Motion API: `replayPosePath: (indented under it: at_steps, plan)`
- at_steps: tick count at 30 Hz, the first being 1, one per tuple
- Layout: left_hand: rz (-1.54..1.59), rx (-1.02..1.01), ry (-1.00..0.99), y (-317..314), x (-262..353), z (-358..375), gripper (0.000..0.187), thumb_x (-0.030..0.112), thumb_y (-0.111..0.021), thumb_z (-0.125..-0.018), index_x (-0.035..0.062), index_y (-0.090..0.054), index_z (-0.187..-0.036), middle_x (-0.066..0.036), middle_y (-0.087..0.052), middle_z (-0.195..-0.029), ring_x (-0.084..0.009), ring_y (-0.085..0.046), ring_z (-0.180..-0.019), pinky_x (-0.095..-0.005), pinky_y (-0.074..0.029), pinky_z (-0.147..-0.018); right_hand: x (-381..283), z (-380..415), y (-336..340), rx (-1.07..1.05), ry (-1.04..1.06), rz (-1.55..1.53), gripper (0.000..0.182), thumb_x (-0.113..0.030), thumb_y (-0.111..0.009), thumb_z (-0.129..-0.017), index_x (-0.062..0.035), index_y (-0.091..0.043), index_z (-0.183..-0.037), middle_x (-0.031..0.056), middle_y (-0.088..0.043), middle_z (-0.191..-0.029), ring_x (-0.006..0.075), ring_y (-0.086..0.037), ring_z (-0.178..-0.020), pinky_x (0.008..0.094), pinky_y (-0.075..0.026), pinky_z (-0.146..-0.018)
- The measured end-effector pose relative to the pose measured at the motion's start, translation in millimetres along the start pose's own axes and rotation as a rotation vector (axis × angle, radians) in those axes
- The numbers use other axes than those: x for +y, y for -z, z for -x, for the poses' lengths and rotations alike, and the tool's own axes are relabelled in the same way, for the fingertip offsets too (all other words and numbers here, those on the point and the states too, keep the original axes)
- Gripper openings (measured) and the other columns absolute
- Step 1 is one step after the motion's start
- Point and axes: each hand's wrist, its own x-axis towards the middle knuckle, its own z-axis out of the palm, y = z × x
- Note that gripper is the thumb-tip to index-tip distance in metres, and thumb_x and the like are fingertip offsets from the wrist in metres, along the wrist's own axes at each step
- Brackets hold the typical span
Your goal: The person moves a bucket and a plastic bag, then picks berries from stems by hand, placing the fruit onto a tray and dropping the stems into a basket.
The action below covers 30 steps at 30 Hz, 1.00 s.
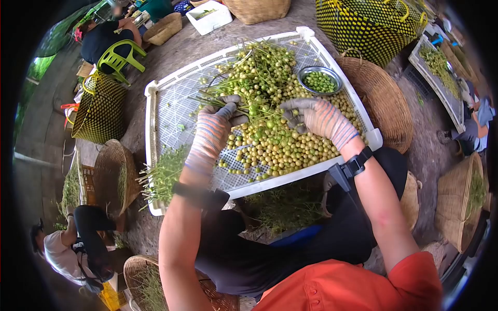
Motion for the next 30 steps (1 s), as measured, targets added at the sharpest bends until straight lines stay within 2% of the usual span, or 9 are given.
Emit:
replayPosePath:
  at_steps: [7,13,16,20,22,24,25,27,30]
  plan:
    - [0.052,0.047,-0.034,13.6,7.0,-2.0,0.018,0.003,-0.056,-0.089,-0.0057,-0.059,-0.105,-0.013,-0.062,-0.095,-0.0226,-0.064,-0.079,-0.0324,-0.059,-0.066,1.4,8.6,-24.2,0.042,-0.041,0.888,0.041,-0.035,-0.064,-0.086,-0.0052,-0.062,-0.114,0.0019,-0.064,-0.082,0.0103,-0.059,-0.065,0.0231,-0.046,-0.056]
    - [0.013,0.162,-0.08,39.3,18.1,5.6,0.024,0.009,-0.062,-0.088,-0.0047,-0.06,-0.108,-0.013,-0.065,-0.097,-0.0227,-0.064,-0.081,-0.0367,-0.057,-0.07,2.7,-2.3,-41.2,0.247,-0.074,0.533,0.03,-0.033,-0.061,-0.086,-0.005,-0.066,-0.094,0.0028,-0.064,-0.075,0.0066,-0.054,-0.054,0.0194,-0.038,-0.043]
    - [0.102,0.188,-0.116,80.2,43.8,28.9,0.023,0.012,-0.058,-0.09,-0.0025,-0.061,-0.108,-0.01,-0.066,-0.097,-0.0214,-0.063,-0.084,-0.0352,-0.053,-0.079,11.6,-12.3,-29.5,0.291,-0.005,0.484,0.029,-0.032,-0.061,-0.085,-0.0059,-0.066,-0.098,0.0041,-0.065,-0.075,0.0101,-0.055,-0.052,0.0226,-0.042,-0.045]
    - [0.099,0.329,-0.117,145.5,72.0,65.0,0.024,0.009,-0.055,-0.092,-0.0011,-0.06,-0.113,-0.009,-0.064,-0.099,-0.0193,-0.06,-0.09,-0.0332,-0.049,-0.083,29.6,-22.1,-15.8,0.285,-0.048,0.588,0.03,-0.03,-0.062,-0.086,-0.0042,-0.066,-0.101,0.0038,-0.065,-0.082,0.011,-0.06,-0.063,0.0232,-0.047,-0.054]
    - [0.115,0.38,-0.126,185.2,66.7,86.0,0.024,0.008,-0.054,-0.092,-0.0016,-0.059,-0.113,-0.01,-0.064,-0.101,-0.019,-0.061,-0.089,-0.0327,-0.05,-0.081,46.9,-34.5,2.0,0.212,0.02,1.029,0.03,-0.027,-0.062,-0.087,-0.0038,-0.066,-0.104,0.0064,-0.068,-0.088,0.0154,-0.063,-0.072,0.0272,-0.05,-0.065]
    - [-0.334,0.506,-0.089,225.9,51.0,104.9,0.015,0.013,-0.066,-0.083,0.0,-0.067,-0.09,-0.008,-0.065,-0.08,-0.0195,-0.063,-0.071,-0.0299,-0.053,-0.064,39.2,-28.0,-13.4,0.225,-0.008,1.112,0.03,-0.028,-0.061,-0.087,-0.0039,-0.066,-0.104,0.0074,-0.068,-0.09,0.0167,-0.064,-0.076,0.029,-0.05,-0.069]
    - [-0.526,0.717,0.099,221.1,58.2,112.3,0.025,0.024,-0.072,-0.076,0.0015,-0.069,-0.085,-0.007,-0.067,-0.074,-0.0174,-0.064,-0.067,-0.0306,-0.052,-0.06,36.0,-24.7,-20.2,0.238,-0.039,1.193,0.029,-0.028,-0.061,-0.087,-0.0041,-0.066,-0.104,0.0084,-0.069,-0.091,0.0179,-0.064,-0.079,0.0307,-0.05,-0.073]
    - [-1.302,0.929,0.455,206.4,64.4,121.4,0.046,0.044,-0.077,-0.068,0.0026,-0.07,-0.088,-0.009,-0.068,-0.075,-0.0169,-0.066,-0.07,-0.0309,-0.052,-0.063,35.5,-24.2,-23.9,0.253,0.004,1.188,0.032,-0.03,-0.061,-0.085,-0.0052,-0.067,-0.103,0.0153,-0.069,-0.089,0.024,-0.065,-0.082,0.0357,-0.05,-0.078]
    - [-1.659,0.918,0.62,207.1,66.5,125.8,0.059,0.056,-0.077,-0.062,0.0038,-0.07,-0.089,-0.009,-0.07,-0.079,-0.018,-0.067,-0.072,-0.0317,-0.052,-0.063,29.5,-23.6,-34.6,0.277,-0.051,1.159,0.033,-0.031,-0.061,-0.084,-0.0051,-0.067,-0.103,0.0163,-0.069,-0.09,0.0257,-0.065,-0.083,0.0349,-0.049,-0.079]
